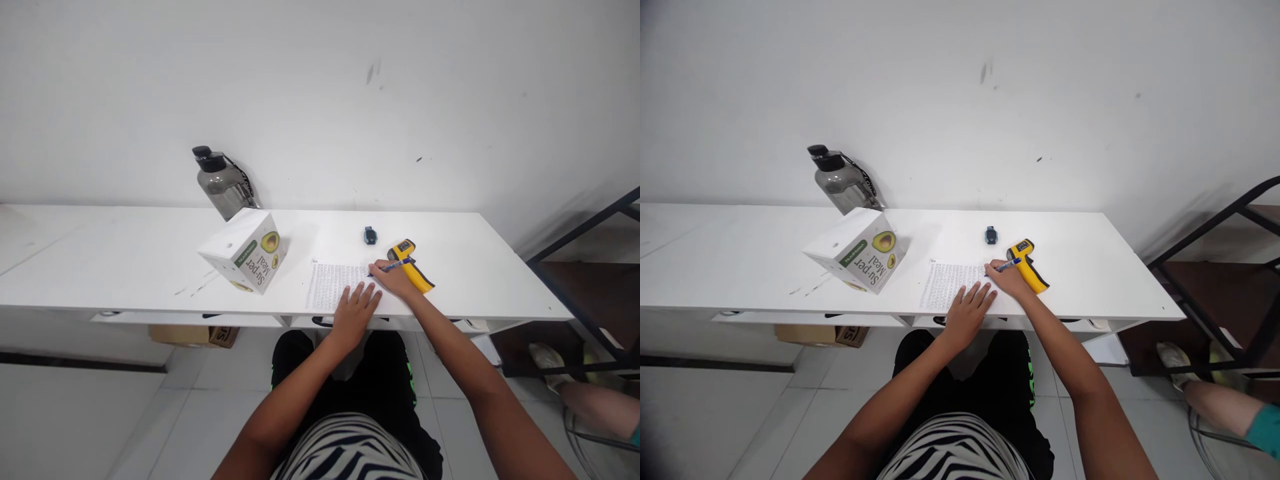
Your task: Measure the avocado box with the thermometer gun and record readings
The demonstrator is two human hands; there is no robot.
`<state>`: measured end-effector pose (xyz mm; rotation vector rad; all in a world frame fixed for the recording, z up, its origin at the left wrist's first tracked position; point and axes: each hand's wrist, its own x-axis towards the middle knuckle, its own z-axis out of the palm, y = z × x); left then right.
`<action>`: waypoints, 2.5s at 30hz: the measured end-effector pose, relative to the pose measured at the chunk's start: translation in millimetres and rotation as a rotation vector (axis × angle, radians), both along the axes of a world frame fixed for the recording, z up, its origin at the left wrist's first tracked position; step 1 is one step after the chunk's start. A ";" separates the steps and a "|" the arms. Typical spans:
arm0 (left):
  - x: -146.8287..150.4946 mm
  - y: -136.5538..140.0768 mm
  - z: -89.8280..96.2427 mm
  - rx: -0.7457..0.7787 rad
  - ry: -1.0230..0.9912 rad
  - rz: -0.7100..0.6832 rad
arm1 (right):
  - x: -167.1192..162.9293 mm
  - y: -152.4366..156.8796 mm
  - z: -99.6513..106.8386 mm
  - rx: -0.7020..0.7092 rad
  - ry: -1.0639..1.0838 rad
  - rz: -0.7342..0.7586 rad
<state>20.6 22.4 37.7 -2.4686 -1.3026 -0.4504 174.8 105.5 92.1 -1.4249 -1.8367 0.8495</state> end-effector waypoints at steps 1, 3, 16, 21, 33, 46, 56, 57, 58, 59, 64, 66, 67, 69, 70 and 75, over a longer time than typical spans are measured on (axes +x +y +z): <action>0.1 0.0 0.5 0.000 0.000 0.000 | 0.1 0.2 -0.2 -0.001 -0.004 0.000; 0.1 -0.1 1.7 -0.002 0.003 -0.002 | 0.3 0.8 -0.8 0.000 -0.017 -0.004; 0.7 0.0 1.7 -0.002 0.004 0.003 | -1.0 -0.1 3.3 -0.008 -0.026 -0.022; 0.3 0.1 -0.3 0.013 -0.001 0.001 | -1.1 0.9 2.4 -0.014 0.005 -0.054; -0.9 -0.5 -0.6 -0.003 0.004 0.001 | -0.9 2.3 -3.3 0.019 0.113 -0.068; -2.8 1.6 -3.2 0.060 0.002 -0.010 | -3.1 2.3 -2.1 0.202 0.193 0.061; -2.5 1.6 -4.4 0.037 0.005 -0.008 | -1.8 9.9 -17.3 0.145 0.219 0.006; -2.4 1.7 -4.6 0.036 0.007 -0.009 | -1.6 10.6 -18.1 0.140 0.236 0.007; -2.3 1.7 -4.7 0.035 0.008 -0.009 | -1.3 11.4 -18.7 0.131 0.253 0.008; -2.2 1.8 -4.7 0.034 0.006 -0.010 | -0.9 12.2 -19.4 0.117 0.271 0.012; -2.3 1.4 -3.9 0.030 -0.008 -0.010 | 0.6 15.4 -21.7 0.026 0.268 -0.008; -2.6 1.0 -3.5 0.027 -0.009 -0.012 | -0.2 15.3 -21.3 0.046 0.221 -0.034; -2.7 0.8 -3.2 0.025 -0.011 -0.011 | -0.9 14.9 -20.7 0.060 0.205 -0.039; -2.8 0.5 -2.5 0.024 -0.010 -0.013 | -2.3 14.0 -19.1 0.073 0.194 -0.043; -2.7 0.5 -2.2 0.025 -0.009 -0.014 | -2.8 13.6 -18.4 0.074 0.194 -0.046; -2.2 0.9 -1.8 0.012 0.002 -0.015 | -3.5 14.0 -19.0 0.067 0.202 -0.047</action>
